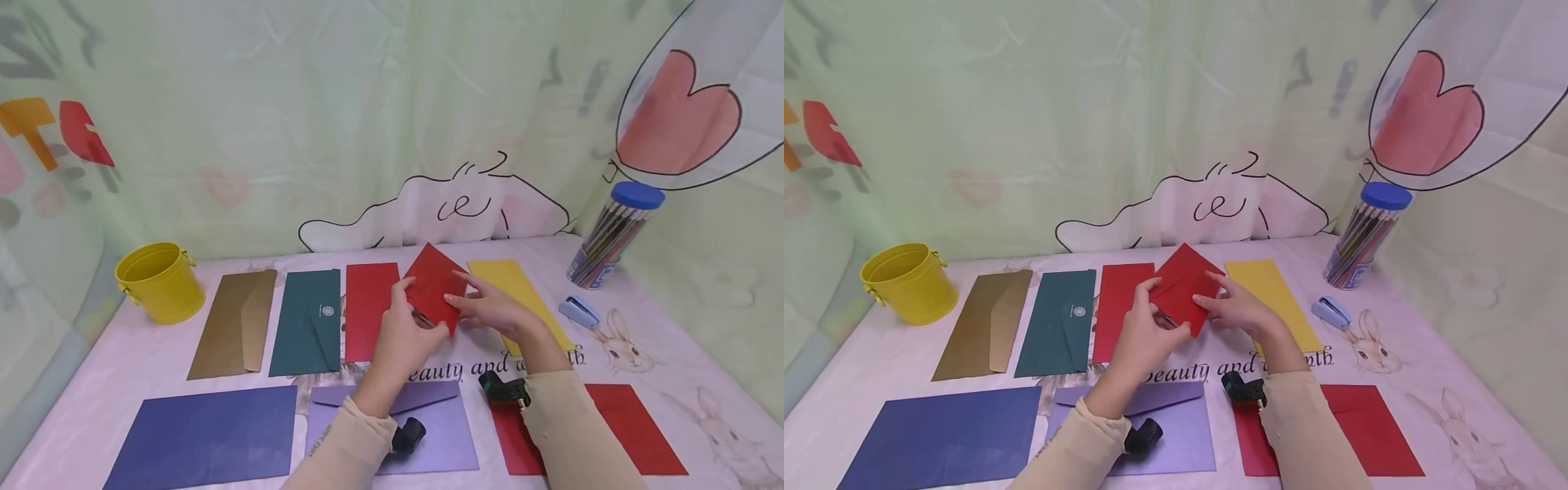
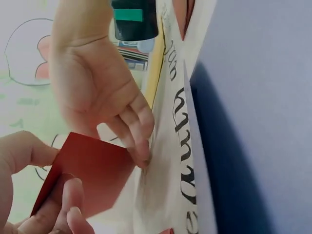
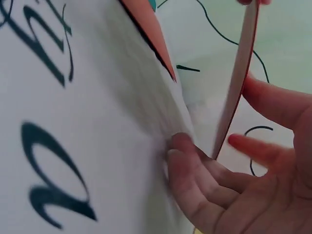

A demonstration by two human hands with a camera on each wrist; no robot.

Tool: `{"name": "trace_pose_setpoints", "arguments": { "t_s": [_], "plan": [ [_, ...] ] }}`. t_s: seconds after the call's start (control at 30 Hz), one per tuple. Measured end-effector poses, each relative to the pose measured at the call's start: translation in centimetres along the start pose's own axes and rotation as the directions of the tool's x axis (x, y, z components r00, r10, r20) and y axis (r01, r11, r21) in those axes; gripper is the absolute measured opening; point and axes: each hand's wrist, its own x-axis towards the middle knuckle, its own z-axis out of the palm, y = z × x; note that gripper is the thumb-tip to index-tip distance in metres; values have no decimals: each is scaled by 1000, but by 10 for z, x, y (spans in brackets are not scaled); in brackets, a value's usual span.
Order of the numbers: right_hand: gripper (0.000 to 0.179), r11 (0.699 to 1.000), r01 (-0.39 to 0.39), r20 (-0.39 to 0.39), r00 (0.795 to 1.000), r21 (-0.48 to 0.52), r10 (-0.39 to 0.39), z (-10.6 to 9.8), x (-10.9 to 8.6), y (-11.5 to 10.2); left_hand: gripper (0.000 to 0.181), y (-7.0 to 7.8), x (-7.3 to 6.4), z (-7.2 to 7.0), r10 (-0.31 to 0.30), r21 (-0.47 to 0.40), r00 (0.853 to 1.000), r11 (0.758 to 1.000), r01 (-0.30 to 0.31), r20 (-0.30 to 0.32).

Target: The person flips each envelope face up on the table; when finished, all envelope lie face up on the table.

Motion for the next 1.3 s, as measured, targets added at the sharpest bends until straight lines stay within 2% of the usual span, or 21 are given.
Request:
{"name": "trace_pose_setpoints", "arguments": {
  "t_s": [0.13, 0.3, 0.37, 0.47, 0.57, 0.7, 0.77, 1.07, 1.3],
  "plan": [
    [78, 1000, -24, -58, 998, -6, 24, 1, 3, 1, 79, 0, 0, -3, -78, 27, 996, 997, 77, 38],
    [79, 997, -24, -95, 995, -78, 17, -4, 4, 4, 77, -3, 1, -6, -129, 117, 991, 986, 122, 46],
    [79, 992, -14, -97, 995, -125, 2, -6, 3, 4, 76, -5, 1, -6, -149, 197, 988, 971, 138, 42],
    [79, 977, -11, -107, 994, -212, -12, -9, 2, 5, 70, -6, 0, -7, -178, 328, 982, 933, 150, 59],
    [77, 949, -28, -124, 992, -315, -12, -9, 1, 6, 63, -7, -1, -8, -187, 429, 977, 895, 125, 106],
    [71, 914, -34, -130, 991, -404, -21, -6, 1, 7, 58, -7, -2, -7, -199, 489, 963, 868, 87, 182],
    [69, 906, -31, -128, 992, -422, -25, -5, 0, 6, 59, -8, -3, -6, -202, 511, 958, 857, 72, 204],
    [68, 888, -47, -126, 992, -457, -12, 1, -2, 2, 61, -9, -8, -1, -164, 618, 962, 786, -7, 220],
    [69, 884, -54, -139, 990, -465, -12, 2, -1, 2, 63, -8, -8, 2, -135, 655, 962, 754, -57, 238]
  ]
}}
